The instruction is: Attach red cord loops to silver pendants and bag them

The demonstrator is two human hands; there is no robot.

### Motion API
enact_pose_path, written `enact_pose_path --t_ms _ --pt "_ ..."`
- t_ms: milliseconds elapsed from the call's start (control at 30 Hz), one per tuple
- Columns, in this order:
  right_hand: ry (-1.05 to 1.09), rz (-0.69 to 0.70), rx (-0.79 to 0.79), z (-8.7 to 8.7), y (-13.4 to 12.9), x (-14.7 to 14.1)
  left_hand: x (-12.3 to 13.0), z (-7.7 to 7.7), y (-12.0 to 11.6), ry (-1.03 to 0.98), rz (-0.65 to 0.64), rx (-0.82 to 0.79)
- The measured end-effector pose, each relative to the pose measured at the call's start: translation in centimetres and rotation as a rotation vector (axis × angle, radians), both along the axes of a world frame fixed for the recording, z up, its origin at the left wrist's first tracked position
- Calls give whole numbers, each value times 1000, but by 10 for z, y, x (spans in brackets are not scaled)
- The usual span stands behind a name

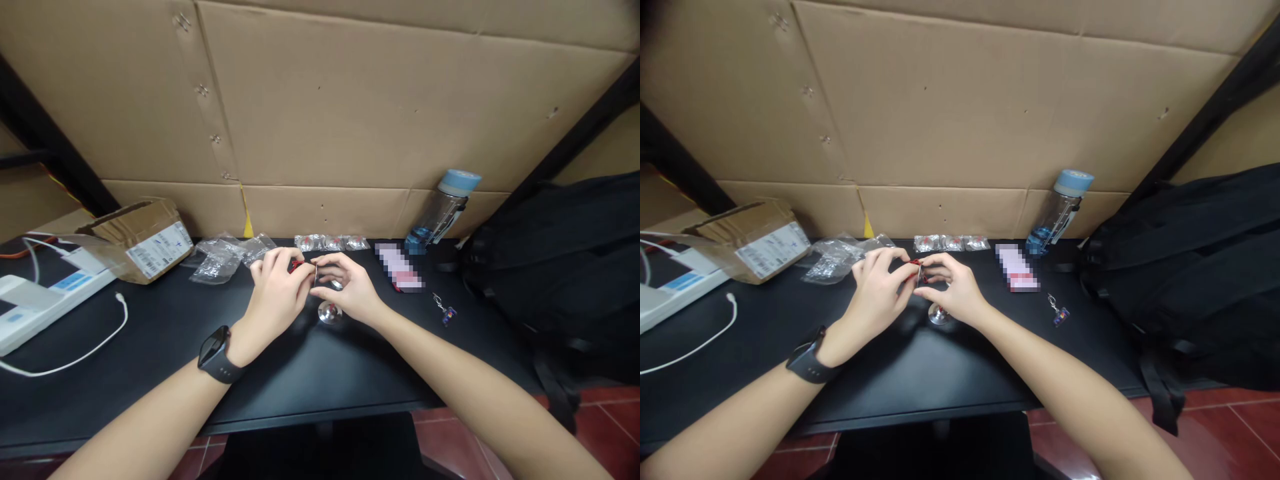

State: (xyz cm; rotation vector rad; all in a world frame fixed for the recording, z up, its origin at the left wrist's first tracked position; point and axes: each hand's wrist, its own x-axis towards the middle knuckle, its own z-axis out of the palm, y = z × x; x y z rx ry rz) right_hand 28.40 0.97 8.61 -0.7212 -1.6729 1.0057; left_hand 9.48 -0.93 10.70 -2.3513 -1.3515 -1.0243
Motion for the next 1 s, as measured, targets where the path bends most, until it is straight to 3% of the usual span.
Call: enact_pose_path --t_ms 233,367,700,1000 --pt "-13 -23 14 5 -1 2 -3 -1 6 -40 -55 -66" --pt "60 37 -26 9 0 4 -1 -1 6 -109 -91 -92" --pt "163 178 -120 20 -3 7 -4 11 2 -238 -36 34" --pt "152 183 -135 22 -3 11 -5 13 -2 -273 -131 0"
